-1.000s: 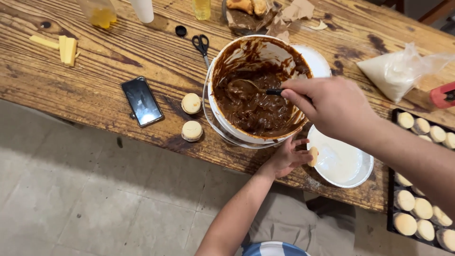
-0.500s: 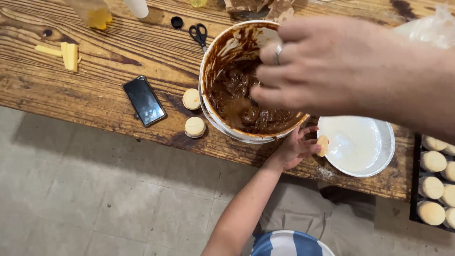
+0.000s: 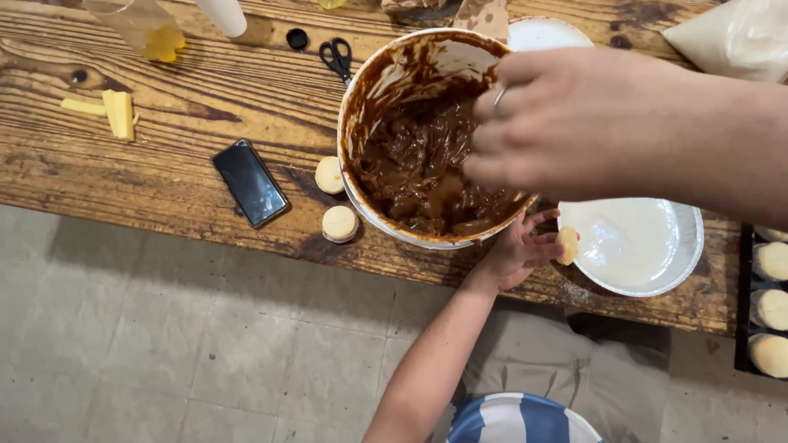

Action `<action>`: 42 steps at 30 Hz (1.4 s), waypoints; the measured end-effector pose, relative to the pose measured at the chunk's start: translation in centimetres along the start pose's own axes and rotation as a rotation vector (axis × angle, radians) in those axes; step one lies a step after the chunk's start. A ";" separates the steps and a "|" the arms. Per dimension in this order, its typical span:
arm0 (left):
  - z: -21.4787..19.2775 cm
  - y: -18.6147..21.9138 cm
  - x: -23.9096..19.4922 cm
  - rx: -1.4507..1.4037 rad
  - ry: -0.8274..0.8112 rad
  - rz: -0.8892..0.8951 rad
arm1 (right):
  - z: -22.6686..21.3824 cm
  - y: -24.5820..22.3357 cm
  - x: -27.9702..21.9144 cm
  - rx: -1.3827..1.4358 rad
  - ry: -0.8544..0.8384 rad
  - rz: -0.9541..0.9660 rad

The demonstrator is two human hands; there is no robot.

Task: The person scoops chocolate filling from a large bucket using a spatula and spreads it onto a macaron shell. They then place another shell on top to form a sandwich, dip the edges into a white powder, and place the finished macaron onto a baking tray. This process is repeated for multiple macarons.

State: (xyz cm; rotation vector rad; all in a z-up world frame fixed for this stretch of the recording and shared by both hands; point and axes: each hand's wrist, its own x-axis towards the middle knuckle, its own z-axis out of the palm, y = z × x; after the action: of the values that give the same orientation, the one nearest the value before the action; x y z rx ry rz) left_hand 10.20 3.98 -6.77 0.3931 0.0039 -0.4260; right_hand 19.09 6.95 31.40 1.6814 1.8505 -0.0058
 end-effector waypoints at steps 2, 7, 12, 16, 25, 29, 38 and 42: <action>-0.5 -0.3 0.2 -0.005 -0.010 -0.005 | 0.0 0.0 0.4 0.016 0.028 0.153; -0.6 -0.5 0.2 -0.037 -0.004 -0.005 | 0.3 0.0 3.1 0.008 0.299 0.363; -0.6 -0.7 0.4 -0.043 -0.011 -0.004 | 0.0 1.0 2.6 0.050 0.252 0.013; 0.1 -0.1 0.2 -0.035 -0.023 0.004 | 1.6 0.9 2.1 -0.018 0.286 -0.088; 0.1 -0.1 -0.2 -0.038 -0.025 0.002 | 3.8 0.0 5.7 0.023 0.256 0.228; 0.0 -0.2 -0.1 -0.063 -0.046 0.035 | 1.5 -1.6 5.5 0.785 0.015 0.478; 5.2 5.1 -1.7 0.086 -0.256 0.156 | 0.2 -6.5 5.6 1.691 -0.018 0.966; 1.4 1.9 0.1 0.070 -0.200 0.134 | -0.6 -7.9 5.7 1.979 0.136 1.193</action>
State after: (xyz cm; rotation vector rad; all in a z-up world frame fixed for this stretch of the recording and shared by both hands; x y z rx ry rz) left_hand 10.94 4.98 -4.79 0.4162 -0.2309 -0.3323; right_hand 11.81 10.86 26.22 3.6476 -0.0168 -1.6063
